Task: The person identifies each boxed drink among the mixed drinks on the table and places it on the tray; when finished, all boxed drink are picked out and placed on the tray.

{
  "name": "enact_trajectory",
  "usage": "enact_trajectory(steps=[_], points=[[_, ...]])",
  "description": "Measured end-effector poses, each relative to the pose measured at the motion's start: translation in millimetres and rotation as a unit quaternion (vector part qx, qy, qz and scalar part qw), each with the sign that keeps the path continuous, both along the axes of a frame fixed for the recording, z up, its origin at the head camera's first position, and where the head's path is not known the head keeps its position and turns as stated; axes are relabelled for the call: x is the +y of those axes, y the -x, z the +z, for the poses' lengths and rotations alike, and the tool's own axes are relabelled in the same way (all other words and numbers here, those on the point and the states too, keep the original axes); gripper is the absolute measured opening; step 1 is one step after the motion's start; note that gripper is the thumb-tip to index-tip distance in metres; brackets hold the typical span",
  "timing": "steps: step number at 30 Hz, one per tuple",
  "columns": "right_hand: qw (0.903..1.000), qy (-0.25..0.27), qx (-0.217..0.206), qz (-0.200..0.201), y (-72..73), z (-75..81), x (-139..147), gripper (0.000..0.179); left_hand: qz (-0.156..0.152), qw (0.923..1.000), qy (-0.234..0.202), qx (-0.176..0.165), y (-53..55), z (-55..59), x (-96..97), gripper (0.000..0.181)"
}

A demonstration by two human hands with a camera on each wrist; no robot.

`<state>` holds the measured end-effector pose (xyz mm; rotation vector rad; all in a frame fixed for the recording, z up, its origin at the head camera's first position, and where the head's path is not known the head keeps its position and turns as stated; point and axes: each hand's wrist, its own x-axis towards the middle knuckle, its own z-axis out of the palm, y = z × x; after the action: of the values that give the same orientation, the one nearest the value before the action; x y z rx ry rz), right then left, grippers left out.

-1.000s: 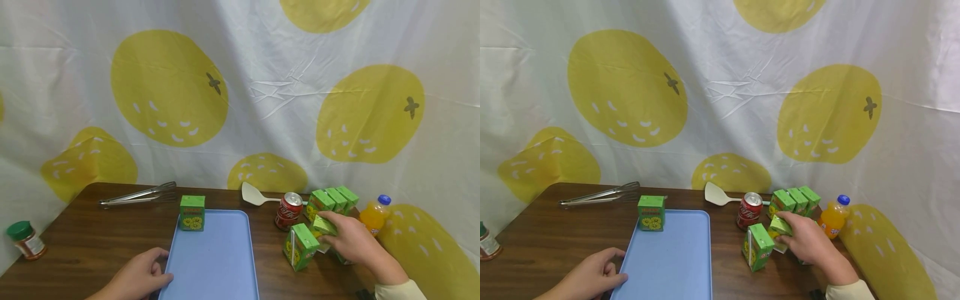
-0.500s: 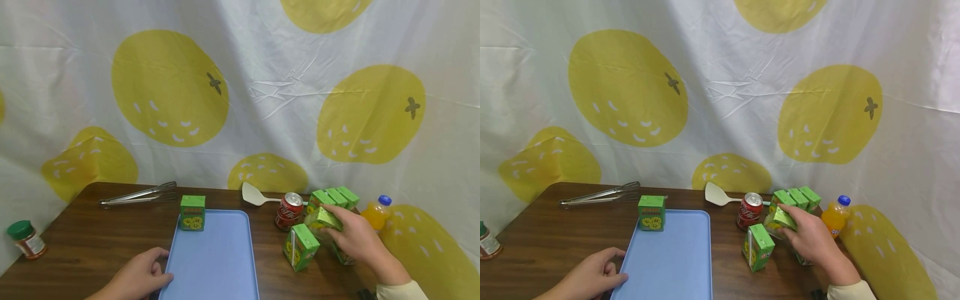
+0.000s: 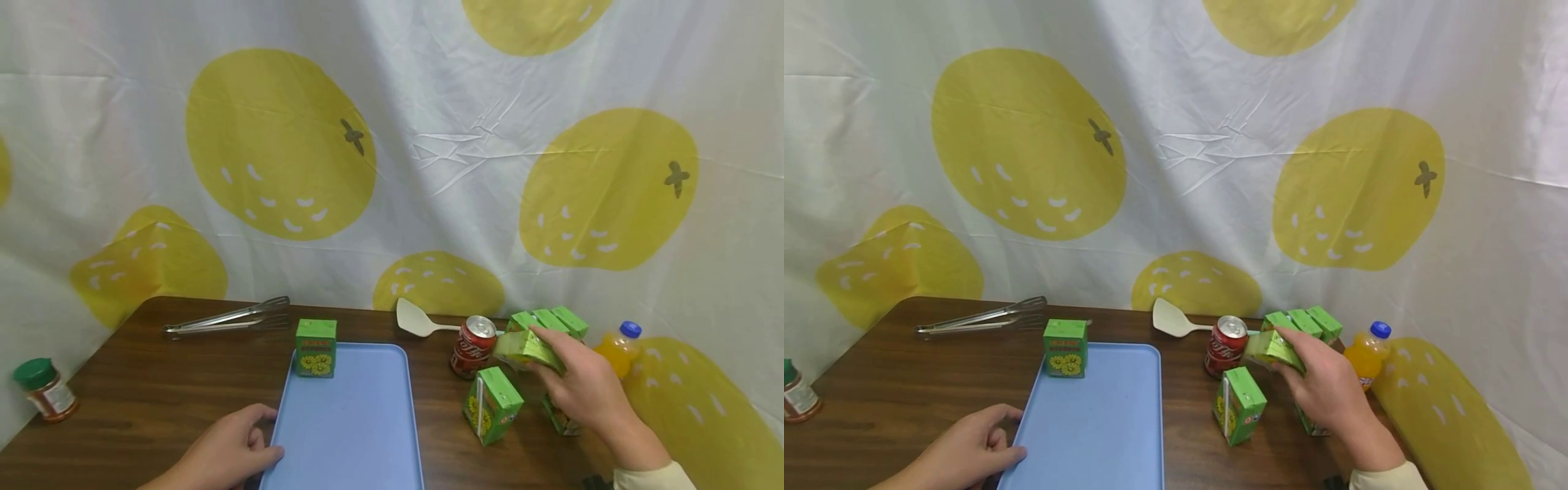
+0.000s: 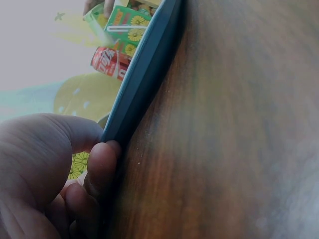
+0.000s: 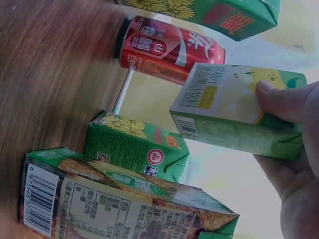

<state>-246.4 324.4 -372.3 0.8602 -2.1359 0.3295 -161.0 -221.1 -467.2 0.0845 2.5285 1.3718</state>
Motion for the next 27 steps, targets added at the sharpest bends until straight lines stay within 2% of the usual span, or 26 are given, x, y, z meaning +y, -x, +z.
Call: enact_trajectory(steps=[4,11,18,27], points=[[0.9992,0.017,0.033,0.015,0.0,0.8,-5,0.074,0.000,1.0000,-0.001,-0.001,-0.7,0.4,0.1,0.068],[0.9981,0.034,0.046,0.024,-1.6,1.9,-11,0.068,0.001,1.0000,0.002,0.000,-1.7,2.2,0.9,0.067],[0.9925,0.051,0.095,0.058,0.6,4.1,-19,0.065,-0.002,1.0000,0.001,0.002,-1.2,1.0,-0.1,0.068],[0.9903,0.055,0.095,0.085,-8.3,10.4,-37,0.061,-0.006,0.9999,0.005,0.015,-1.0,-0.5,-1.3,0.067]])
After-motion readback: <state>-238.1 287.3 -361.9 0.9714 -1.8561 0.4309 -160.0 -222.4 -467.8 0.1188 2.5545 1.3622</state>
